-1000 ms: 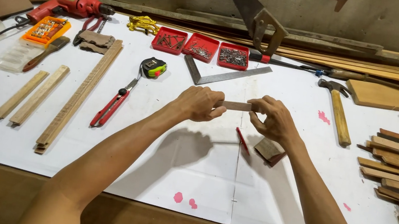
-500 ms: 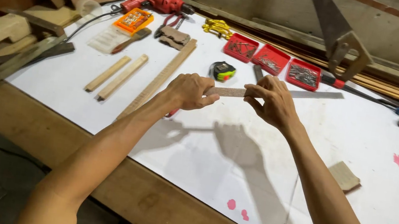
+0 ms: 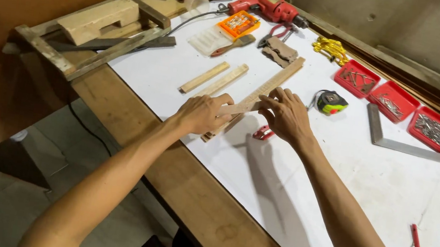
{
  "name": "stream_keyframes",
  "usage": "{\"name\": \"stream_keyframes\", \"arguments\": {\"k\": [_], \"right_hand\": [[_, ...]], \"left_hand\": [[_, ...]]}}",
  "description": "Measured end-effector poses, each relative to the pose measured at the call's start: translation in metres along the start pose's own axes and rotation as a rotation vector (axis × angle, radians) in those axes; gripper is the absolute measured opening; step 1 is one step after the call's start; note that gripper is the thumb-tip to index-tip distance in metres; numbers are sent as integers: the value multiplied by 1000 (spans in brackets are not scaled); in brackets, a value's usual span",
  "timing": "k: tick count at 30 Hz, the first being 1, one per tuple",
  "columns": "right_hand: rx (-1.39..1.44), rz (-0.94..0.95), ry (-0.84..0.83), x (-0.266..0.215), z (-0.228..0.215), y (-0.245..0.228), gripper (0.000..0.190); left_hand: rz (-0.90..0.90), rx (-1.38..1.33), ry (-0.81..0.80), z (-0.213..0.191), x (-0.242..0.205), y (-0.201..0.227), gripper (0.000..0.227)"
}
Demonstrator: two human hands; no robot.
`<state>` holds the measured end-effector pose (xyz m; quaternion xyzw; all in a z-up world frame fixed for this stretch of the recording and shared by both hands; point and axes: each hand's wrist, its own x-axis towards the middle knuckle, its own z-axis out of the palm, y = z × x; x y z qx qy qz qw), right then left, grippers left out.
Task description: Measuring, marking, and sanding small wooden strips at a carpentry workbench.
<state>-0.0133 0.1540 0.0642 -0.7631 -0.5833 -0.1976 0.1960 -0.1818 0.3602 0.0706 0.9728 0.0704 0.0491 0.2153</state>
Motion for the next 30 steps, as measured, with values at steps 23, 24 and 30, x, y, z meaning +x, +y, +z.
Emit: {"name": "stream_keyframes", "arguments": {"k": [23,24,30], "right_hand": [[152,-117,-50,141,131,21,24],[153,-165,-57,142,130,19,29],[183,-80,-181,139,150,31,38]], "left_hand": [[-244,-48,332,6,65,-119,39],[-259,-54,337,3,63,-117,39],[-280,-93,176,-18,57,-110,49]]}}
